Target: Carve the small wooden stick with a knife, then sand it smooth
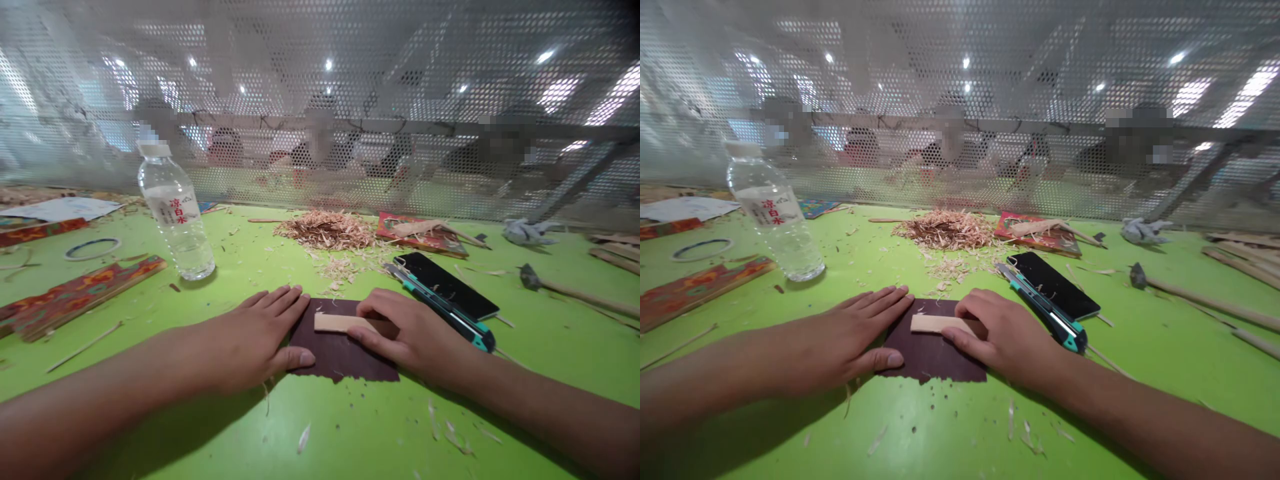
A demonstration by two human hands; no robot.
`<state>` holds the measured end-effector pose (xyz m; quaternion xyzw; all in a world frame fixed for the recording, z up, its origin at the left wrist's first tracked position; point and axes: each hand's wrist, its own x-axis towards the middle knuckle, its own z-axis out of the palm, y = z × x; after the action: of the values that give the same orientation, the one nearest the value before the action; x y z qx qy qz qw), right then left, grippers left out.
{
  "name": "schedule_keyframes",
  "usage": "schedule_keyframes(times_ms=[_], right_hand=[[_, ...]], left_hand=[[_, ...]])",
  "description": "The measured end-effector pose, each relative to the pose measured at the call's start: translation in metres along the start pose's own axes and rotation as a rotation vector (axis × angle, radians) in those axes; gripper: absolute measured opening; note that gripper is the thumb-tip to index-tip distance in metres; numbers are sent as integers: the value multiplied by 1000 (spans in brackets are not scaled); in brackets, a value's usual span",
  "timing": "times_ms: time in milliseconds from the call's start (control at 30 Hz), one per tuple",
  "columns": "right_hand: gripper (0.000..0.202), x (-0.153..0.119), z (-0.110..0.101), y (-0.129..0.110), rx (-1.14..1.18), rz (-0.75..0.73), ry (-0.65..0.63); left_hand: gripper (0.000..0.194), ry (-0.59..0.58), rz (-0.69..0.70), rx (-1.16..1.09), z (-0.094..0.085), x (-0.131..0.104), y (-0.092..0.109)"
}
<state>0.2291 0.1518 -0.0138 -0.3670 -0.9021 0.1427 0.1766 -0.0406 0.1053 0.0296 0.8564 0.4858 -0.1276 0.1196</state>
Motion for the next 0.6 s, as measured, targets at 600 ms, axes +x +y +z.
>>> schedule_keyframes(times_ms=[600], right_hand=[[30, -1, 0, -1, -10, -26, 4]], left_hand=[[84, 33, 13, -23, 1, 0, -1]])
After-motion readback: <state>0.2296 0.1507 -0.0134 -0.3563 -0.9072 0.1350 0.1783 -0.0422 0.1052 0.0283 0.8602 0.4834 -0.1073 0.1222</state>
